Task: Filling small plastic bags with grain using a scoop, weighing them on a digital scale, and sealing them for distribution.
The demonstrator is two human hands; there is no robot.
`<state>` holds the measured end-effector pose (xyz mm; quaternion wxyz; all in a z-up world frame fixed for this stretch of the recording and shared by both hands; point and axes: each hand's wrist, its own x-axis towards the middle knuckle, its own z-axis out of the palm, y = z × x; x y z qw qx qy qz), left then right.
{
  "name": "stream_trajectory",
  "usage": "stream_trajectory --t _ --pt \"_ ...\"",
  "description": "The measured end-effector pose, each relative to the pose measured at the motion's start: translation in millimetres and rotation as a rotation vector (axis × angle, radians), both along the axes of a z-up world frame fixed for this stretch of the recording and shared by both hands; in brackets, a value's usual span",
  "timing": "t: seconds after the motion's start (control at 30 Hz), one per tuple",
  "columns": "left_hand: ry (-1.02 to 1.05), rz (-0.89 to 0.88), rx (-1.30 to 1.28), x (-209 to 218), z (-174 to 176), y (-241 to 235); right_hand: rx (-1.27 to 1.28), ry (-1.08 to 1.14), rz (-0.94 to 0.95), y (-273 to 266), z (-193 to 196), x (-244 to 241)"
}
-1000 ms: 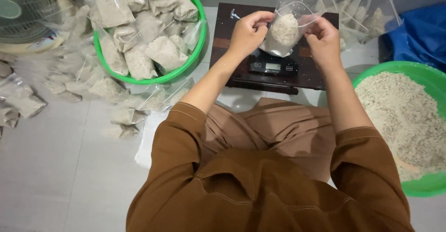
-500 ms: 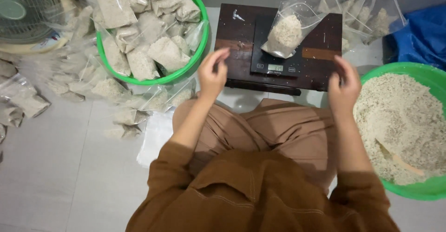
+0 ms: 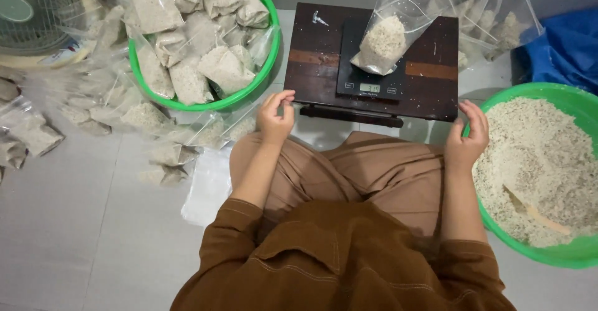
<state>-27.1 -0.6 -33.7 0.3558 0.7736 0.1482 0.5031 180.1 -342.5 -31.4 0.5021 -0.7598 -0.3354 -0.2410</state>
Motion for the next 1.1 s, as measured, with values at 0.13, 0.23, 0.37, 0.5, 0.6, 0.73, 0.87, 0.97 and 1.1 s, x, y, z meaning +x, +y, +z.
stream_trajectory --t 0.13,0.23,0.37,0.5,0.6,0.73,0.87,0.97,1.1 --pt "-0.018 0.027 0.013 -0.8 -9.3 1.0 -0.031 -0.05 -0.015 -4.0 -9.2 5.1" --pt "-0.027 0.051 0.016 3.7 -6.6 -1.7 -0.016 -0.052 -0.012 -3.6 -8.6 7.3" --pt "-0.056 0.007 0.084 45.9 -8.3 -20.3 0.028 -0.022 0.068 16.9 9.7 7.1" --pt "-0.132 0.002 0.101 104.3 30.2 -68.4 0.058 -0.081 0.247 63.5 70.1 12.1" --pt "-0.071 0.041 -0.056 155.0 22.2 -101.0 0.087 -0.058 0.315 77.6 98.4 27.0" --pt "-0.083 0.16 -0.148 199.1 25.9 -129.0 0.042 -0.068 0.259 36.4 91.8 35.2" --pt "-0.095 0.353 -0.078 219.5 15.1 -129.9 -0.104 -0.026 0.037 -43.9 53.8 31.7" --pt "-0.031 0.321 -0.062 220.0 12.6 -122.9 -0.198 0.064 -0.157 -110.5 39.3 18.0" --pt "0.02 0.156 -0.033 218.2 5.9 -112.0 -0.526 0.064 -0.488 -198.6 10.6 9.7"
